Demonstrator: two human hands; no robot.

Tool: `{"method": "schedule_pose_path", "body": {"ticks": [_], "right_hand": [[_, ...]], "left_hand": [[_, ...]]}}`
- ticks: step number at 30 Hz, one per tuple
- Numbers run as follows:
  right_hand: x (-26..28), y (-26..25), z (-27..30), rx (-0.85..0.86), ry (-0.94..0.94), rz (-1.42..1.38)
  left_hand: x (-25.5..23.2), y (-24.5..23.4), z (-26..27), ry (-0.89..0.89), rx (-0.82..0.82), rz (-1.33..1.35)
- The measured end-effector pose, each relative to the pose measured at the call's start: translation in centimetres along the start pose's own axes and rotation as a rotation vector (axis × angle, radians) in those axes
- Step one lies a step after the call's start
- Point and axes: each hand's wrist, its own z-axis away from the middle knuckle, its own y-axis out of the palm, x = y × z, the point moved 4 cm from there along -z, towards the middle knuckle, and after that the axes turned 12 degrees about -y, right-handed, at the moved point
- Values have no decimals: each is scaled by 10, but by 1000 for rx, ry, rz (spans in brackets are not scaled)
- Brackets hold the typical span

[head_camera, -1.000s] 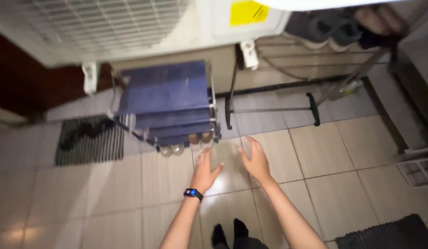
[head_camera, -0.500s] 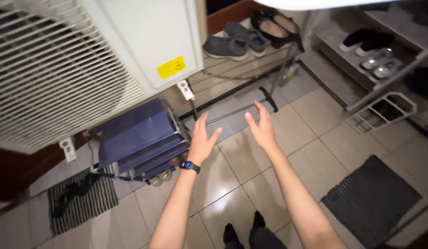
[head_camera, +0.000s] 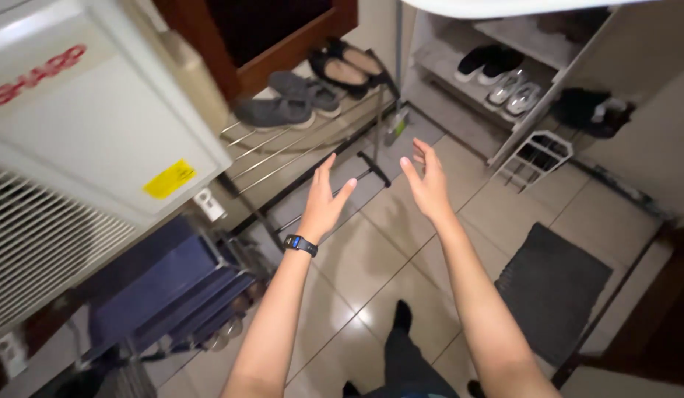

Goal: The person is seen taking shoes out of several locations such as drawers, floor and a shelf and putting them back in an organized manner.

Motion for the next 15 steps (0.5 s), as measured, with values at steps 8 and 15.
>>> {"method": "schedule_pose_path", "body": {"ticks": [8, 15], "right_hand": [[-83, -89, -63, -53, 62, -132], [-135, -140, -113, -80, 61, -51]], "left_hand": [[-45, 90, -86, 22, 41, 8], [-62, 154, -156, 44, 58, 38]]}}
